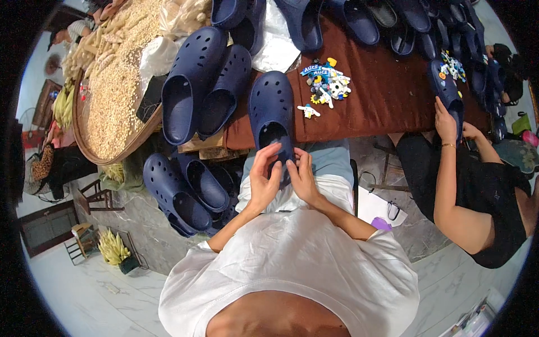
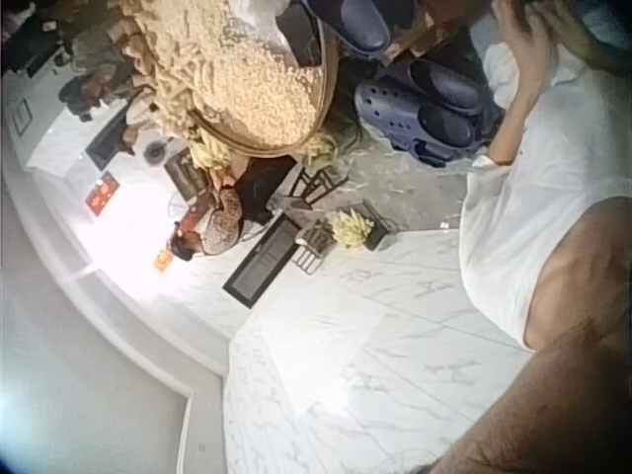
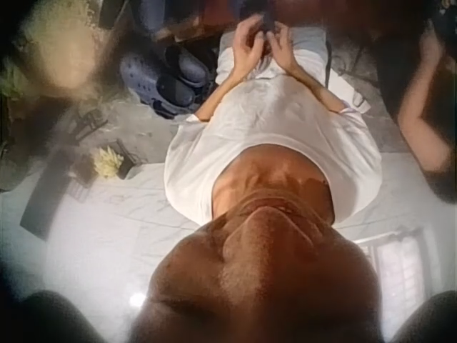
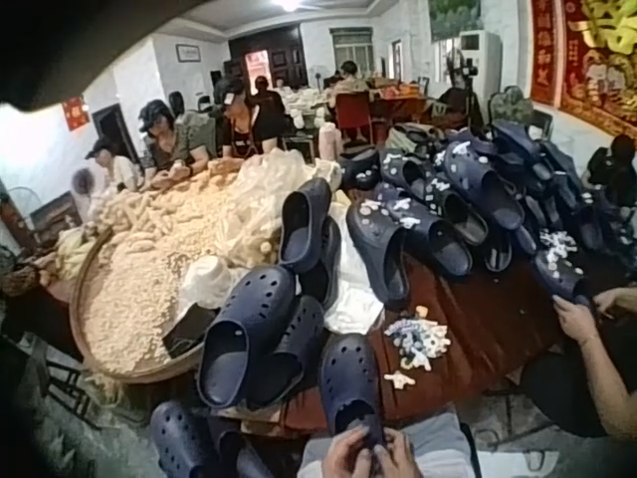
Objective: Decorating clogs by inserting small charms into the ventilation holes.
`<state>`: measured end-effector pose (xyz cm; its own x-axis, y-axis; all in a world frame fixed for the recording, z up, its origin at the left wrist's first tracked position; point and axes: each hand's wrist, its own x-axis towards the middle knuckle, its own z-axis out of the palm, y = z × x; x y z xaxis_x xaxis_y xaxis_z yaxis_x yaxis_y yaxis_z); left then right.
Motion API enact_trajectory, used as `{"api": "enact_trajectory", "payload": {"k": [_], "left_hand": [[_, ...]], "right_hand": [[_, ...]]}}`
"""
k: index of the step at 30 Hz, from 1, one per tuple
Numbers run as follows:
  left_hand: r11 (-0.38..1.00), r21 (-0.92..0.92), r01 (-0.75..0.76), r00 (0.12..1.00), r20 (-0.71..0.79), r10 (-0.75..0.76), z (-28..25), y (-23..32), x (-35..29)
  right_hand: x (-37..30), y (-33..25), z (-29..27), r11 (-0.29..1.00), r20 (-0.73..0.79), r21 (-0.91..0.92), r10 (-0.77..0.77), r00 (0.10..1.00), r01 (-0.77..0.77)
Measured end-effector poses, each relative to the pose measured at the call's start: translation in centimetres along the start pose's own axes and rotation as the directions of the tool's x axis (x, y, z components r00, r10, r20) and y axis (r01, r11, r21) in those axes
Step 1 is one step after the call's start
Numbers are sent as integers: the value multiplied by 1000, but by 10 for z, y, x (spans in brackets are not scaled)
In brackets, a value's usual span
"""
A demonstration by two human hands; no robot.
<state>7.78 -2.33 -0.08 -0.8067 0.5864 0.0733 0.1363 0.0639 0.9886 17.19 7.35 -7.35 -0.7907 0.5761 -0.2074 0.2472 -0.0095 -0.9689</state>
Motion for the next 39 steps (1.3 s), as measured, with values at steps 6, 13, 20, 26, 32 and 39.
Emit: {"api": "enact_trajectory", "payload": {"k": [6,13,20,26,32,39], "left_hand": [[816,-492,305,950,104,-293,9,-24,20],[797,-494,348,927,55,-370,26,-22,42],[559,-703,439,827,73,-557,39,-26,78],[397,-857,329,781,10,-625,45,-24,86],[413,-844,342,793,24,-608,40,-19,76],[486,-824,291,847,-15,-532,47,-24,53]], "right_hand": [[20,0,-24,985,26,-160,-68,997,71],[87,-51,-60,813,-70,-532,-319,945,235],[119,-49,-54,576,39,-753,-444,895,319],[117,-41,-59,615,28,-724,-426,904,312],[116,-53,-57,966,-103,-220,-159,982,133],[108,-91,-36,996,14,-36,-81,997,81]]}}
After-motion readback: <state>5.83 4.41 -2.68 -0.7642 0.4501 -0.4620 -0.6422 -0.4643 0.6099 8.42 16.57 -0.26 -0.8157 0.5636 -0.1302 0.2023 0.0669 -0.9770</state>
